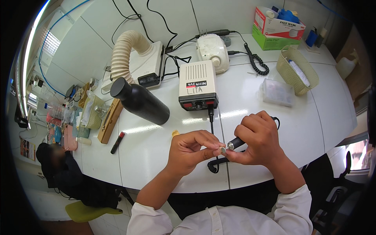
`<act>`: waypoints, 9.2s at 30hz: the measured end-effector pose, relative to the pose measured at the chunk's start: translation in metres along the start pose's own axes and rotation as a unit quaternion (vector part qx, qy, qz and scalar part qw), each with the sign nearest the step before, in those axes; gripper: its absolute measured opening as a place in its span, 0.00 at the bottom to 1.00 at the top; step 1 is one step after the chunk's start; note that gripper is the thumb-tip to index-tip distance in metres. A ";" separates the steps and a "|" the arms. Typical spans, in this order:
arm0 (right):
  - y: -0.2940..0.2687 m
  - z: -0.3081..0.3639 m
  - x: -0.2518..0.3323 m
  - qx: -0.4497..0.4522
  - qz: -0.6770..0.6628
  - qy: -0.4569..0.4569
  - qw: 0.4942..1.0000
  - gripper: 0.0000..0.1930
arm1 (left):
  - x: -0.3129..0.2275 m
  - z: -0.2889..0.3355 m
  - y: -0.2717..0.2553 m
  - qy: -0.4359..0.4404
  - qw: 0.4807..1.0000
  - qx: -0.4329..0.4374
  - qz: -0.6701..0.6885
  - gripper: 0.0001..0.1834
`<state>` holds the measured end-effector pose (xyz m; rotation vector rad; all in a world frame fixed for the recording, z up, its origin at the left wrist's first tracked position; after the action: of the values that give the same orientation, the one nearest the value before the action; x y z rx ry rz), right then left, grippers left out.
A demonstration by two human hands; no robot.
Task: The person holds a yellow dental prosthesis and uses a rotary handpiece to grind and smooth a small white component. They repeatedly fit the component into the prosthesis to check alignment, then resume grinding with the tool. The person works at a white table with various dental tools and equipment visible.
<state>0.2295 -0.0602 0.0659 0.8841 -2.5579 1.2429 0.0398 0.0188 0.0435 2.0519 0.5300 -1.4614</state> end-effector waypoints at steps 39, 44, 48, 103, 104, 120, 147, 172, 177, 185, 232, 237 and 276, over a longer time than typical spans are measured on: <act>-0.003 0.001 0.002 -0.020 0.016 -0.002 1.000 0.24 | 0.006 0.002 0.001 -0.054 0.996 0.002 0.077 0.07; -0.002 0.002 0.001 -0.018 0.014 -0.004 1.000 0.23 | 0.006 0.002 0.001 -0.055 0.995 0.002 0.080 0.07; -0.003 0.001 0.002 -0.019 0.016 -0.007 1.000 0.23 | 0.005 0.001 0.002 -0.050 0.996 0.002 0.079 0.07; -0.003 -0.001 0.002 -0.025 0.003 0.001 1.000 0.25 | 0.004 0.002 0.000 -0.007 0.999 0.001 0.045 0.09; -0.003 -0.001 0.002 -0.020 0.005 0.003 1.000 0.25 | 0.004 0.002 0.000 -0.006 0.999 0.000 0.044 0.09; -0.002 0.002 0.002 -0.004 0.009 0.002 1.000 0.24 | 0.006 0.002 0.002 -0.024 0.998 -0.003 0.063 0.09; -0.004 -0.001 0.001 -0.023 0.007 0.000 1.000 0.25 | 0.000 0.002 0.006 -0.068 0.997 -0.031 0.027 0.07; 0.000 0.001 0.001 -0.038 0.003 0.009 0.999 0.24 | 0.001 0.001 0.004 -0.037 0.999 0.005 0.016 0.07; -0.002 -0.001 0.002 -0.026 0.010 0.015 0.999 0.25 | 0.000 0.002 0.002 -0.058 0.998 0.016 0.034 0.07; -0.001 -0.002 0.003 -0.024 0.005 0.013 1.000 0.26 | -0.001 0.002 0.001 -0.067 0.997 0.010 0.030 0.08; 0.001 0.001 0.004 0.009 0.008 0.012 1.000 0.24 | 0.005 0.004 0.000 -0.136 0.989 -0.010 0.057 0.07; 0.002 0.002 0.005 0.003 0.010 0.011 1.000 0.23 | 0.006 0.006 0.000 -0.144 0.988 -0.019 0.051 0.06; 0.026 0.021 -0.048 0.156 0.230 0.338 0.899 0.19 | 0.036 -0.048 -0.027 0.084 0.994 -0.056 0.049 0.14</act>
<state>0.2562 -0.0425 0.0169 -0.1614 -2.0604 1.7319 0.0698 0.0702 0.0155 2.0915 0.5564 -1.1818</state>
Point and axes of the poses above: each hand's wrist, its own z-axis away from the middle knuckle, its own y-axis out of the palm, x = y × z, the point moved 2 cm from there along -z, towards the middle knuckle, and after that the axes turned 8 degrees about -z, right-handed, at the moved point
